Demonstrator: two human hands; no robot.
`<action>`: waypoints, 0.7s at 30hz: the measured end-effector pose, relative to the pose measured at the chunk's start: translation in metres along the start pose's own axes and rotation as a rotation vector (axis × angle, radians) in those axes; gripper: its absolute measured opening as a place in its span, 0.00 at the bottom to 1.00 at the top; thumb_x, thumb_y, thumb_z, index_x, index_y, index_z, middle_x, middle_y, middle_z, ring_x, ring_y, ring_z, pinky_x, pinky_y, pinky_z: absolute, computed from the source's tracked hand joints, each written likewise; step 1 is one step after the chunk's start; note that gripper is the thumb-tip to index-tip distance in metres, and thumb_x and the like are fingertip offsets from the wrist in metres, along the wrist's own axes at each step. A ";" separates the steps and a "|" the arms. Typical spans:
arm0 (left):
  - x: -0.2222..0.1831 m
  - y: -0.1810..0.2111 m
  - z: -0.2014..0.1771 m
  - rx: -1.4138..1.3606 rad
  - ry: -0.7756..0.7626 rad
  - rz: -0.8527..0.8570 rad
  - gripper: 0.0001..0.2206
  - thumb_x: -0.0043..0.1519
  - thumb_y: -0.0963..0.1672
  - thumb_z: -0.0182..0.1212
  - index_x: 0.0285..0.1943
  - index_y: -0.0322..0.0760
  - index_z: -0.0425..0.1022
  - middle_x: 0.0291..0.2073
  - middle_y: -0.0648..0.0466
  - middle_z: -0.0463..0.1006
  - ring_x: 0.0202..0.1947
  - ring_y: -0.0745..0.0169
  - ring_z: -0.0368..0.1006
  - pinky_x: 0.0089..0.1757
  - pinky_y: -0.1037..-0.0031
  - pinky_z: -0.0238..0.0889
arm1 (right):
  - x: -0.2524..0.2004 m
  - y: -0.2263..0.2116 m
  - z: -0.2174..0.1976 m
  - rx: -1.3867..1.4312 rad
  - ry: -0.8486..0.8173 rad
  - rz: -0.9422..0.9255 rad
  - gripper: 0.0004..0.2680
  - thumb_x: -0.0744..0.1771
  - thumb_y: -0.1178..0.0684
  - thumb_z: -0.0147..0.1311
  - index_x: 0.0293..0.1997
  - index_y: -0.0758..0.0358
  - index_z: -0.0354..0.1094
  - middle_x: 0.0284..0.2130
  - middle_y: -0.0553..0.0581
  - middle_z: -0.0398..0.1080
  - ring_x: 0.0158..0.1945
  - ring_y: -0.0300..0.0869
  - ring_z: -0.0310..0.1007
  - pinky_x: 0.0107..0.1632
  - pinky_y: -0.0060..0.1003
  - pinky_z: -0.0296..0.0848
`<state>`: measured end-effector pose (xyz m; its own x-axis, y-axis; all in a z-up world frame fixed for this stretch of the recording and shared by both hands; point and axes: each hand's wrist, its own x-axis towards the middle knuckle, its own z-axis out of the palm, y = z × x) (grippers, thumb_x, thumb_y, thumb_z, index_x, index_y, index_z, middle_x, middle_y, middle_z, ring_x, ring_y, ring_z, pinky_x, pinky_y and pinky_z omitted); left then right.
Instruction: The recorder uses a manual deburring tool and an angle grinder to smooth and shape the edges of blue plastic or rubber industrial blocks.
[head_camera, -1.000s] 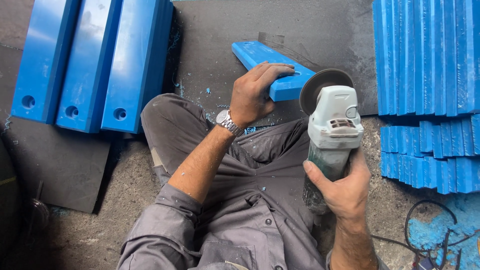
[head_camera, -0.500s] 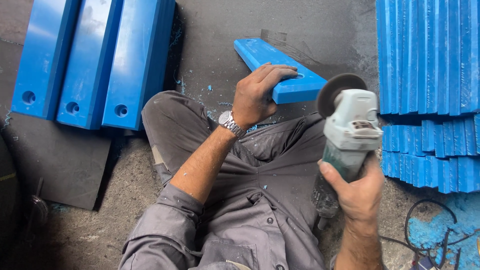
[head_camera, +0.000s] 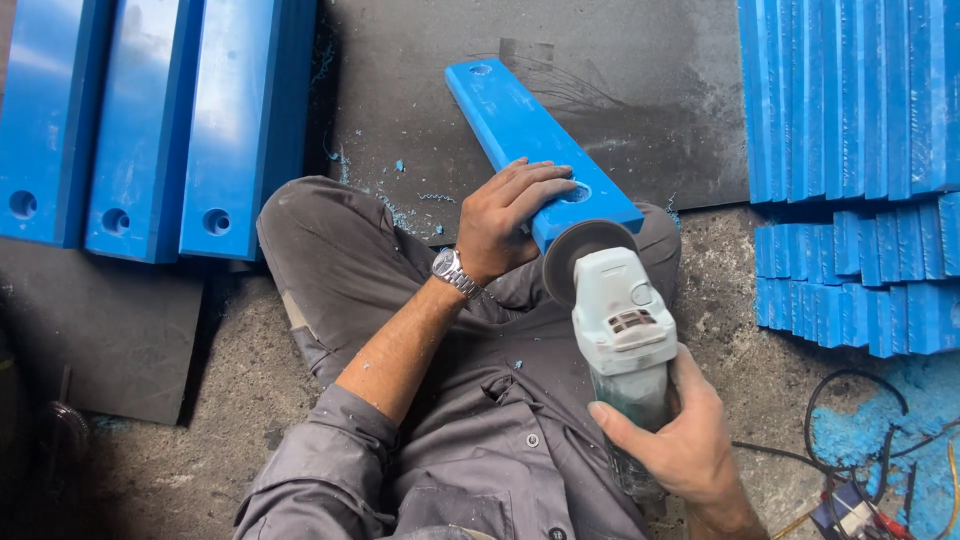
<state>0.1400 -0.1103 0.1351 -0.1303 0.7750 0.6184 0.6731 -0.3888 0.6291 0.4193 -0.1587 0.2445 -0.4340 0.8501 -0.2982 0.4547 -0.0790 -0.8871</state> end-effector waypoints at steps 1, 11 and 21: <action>-0.002 0.000 0.002 0.009 0.005 0.010 0.24 0.55 0.46 0.75 0.61 0.45 0.75 0.60 0.56 0.77 0.61 0.56 0.75 0.63 0.57 0.67 | -0.002 -0.001 0.002 -0.022 -0.025 0.038 0.30 0.56 0.56 0.70 0.63 0.71 0.59 0.50 0.63 0.73 0.53 0.44 0.75 0.55 0.41 0.74; -0.005 -0.002 0.006 0.020 0.004 0.020 0.25 0.55 0.48 0.77 0.61 0.46 0.75 0.60 0.56 0.77 0.63 0.55 0.75 0.64 0.56 0.67 | 0.003 0.000 0.001 0.057 0.012 0.076 0.29 0.57 0.55 0.69 0.63 0.72 0.59 0.51 0.63 0.72 0.55 0.45 0.74 0.57 0.41 0.72; -0.003 0.003 0.006 0.017 -0.004 0.007 0.26 0.52 0.45 0.77 0.60 0.46 0.75 0.60 0.56 0.78 0.62 0.54 0.75 0.64 0.57 0.67 | 0.003 0.020 -0.032 0.091 0.180 0.053 0.26 0.60 0.55 0.66 0.63 0.75 0.61 0.41 0.63 0.77 0.43 0.45 0.79 0.52 0.39 0.77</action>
